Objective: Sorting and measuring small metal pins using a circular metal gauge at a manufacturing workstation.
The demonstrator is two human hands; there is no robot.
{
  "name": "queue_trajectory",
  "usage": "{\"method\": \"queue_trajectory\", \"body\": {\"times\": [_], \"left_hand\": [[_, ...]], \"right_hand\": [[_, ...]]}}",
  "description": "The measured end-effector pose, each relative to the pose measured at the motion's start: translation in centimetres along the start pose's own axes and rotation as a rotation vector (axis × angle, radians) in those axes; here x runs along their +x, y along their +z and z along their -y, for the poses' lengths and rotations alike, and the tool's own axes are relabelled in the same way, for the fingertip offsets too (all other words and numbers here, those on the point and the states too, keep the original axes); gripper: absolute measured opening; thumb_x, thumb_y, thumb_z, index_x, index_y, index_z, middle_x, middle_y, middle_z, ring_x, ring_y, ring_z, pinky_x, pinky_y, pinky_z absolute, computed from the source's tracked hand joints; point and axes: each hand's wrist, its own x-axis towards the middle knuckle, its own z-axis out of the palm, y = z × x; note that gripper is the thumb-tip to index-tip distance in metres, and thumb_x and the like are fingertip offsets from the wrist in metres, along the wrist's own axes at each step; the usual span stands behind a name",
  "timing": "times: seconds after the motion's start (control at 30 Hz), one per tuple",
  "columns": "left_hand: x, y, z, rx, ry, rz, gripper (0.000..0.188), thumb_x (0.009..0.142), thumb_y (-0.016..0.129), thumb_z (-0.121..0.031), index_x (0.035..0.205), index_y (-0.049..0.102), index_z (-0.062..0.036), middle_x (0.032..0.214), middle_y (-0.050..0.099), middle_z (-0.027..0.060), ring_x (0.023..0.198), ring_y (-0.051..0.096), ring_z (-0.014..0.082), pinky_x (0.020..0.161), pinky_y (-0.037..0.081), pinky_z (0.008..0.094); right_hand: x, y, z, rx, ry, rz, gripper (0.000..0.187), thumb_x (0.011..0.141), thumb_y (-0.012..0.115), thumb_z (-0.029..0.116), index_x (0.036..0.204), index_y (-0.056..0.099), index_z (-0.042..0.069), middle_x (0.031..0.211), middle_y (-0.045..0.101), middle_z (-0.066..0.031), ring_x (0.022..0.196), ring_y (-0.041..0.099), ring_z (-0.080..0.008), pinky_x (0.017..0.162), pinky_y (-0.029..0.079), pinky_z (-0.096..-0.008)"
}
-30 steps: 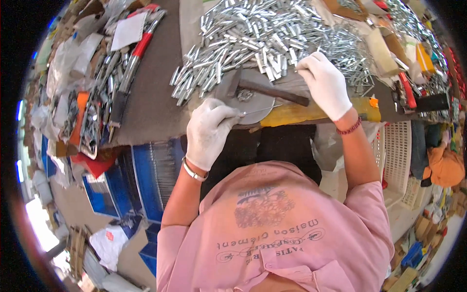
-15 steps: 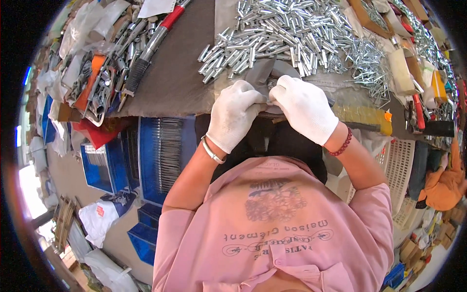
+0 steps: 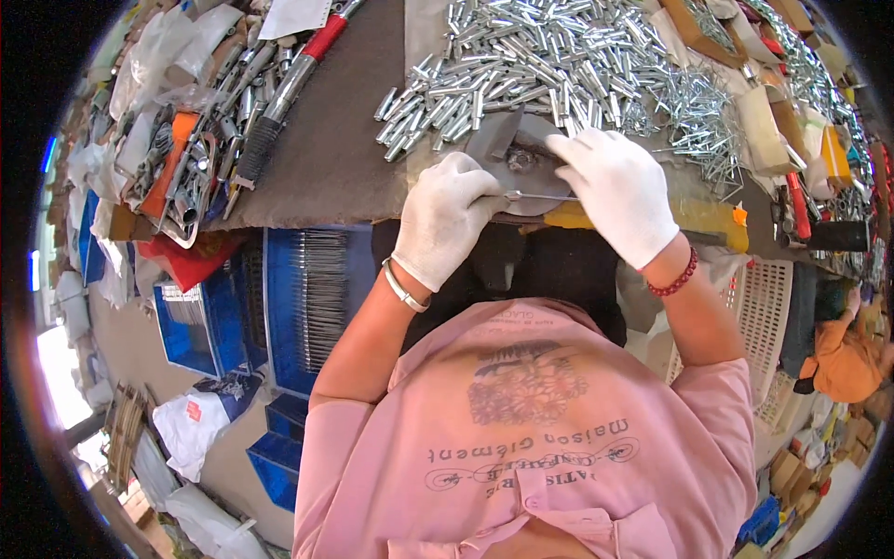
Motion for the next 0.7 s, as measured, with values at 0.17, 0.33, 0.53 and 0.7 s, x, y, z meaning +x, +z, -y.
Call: {"method": "queue_trajectory", "body": {"times": [0.17, 0.33, 0.53, 0.7], "left_hand": [[0.8, 0.1, -0.9, 0.035, 0.002, 0.002, 0.007, 0.079, 0.083, -0.008, 0.085, 0.079, -0.01, 0.087, 0.068, 0.0094, 0.086, 0.069, 0.0332, 0.076, 0.055, 0.044], [1.2, 0.2, -1.0, 0.098, 0.015, -0.014, 0.007, 0.079, 0.083, -0.008, 0.084, 0.079, -0.0101, 0.086, 0.068, 0.0087, 0.086, 0.069, 0.0324, 0.076, 0.055, 0.0437], [1.3, 0.4, -0.7, 0.065, -0.002, 0.01, 0.008, 0.079, 0.084, -0.01, 0.086, 0.079, -0.0089, 0.085, 0.068, 0.0079, 0.086, 0.069, 0.0316, 0.076, 0.055, 0.0435], [1.2, 0.5, -0.5, 0.045, -0.012, 0.024, 0.009, 0.08, 0.084, -0.009, 0.089, 0.081, -0.0092, 0.088, 0.069, 0.0088, 0.087, 0.069, 0.0317, 0.077, 0.055, 0.0429]], "right_hand": [[-1.5, 2.0, -2.1, 0.169, 0.11, -0.036, 0.029, 0.09, 0.074, 0.009, 0.12, 0.074, 0.007, 0.105, 0.069, -0.0138, 0.099, 0.07, -0.0338, 0.086, 0.057, -0.0426], [-3.3, -0.6, -0.9, 0.481, 0.272, -0.073, 0.031, 0.091, 0.073, 0.002, 0.122, 0.07, 0.004, 0.11, 0.068, -0.0155, 0.103, 0.07, -0.0373, 0.09, 0.057, -0.0417], [-6.7, -1.7, 0.2, 0.448, 0.214, -0.26, 0.039, 0.092, 0.074, 0.003, 0.129, 0.069, 0.013, 0.111, 0.072, -0.013, 0.093, 0.074, -0.037, 0.08, 0.061, -0.042], [-7.6, -1.2, 1.0, 0.265, 0.113, -0.137, 0.05, 0.09, 0.068, 0.001, 0.136, 0.07, 0.018, 0.106, 0.074, -0.0075, 0.088, 0.074, -0.0288, 0.075, 0.061, -0.0379]]}}
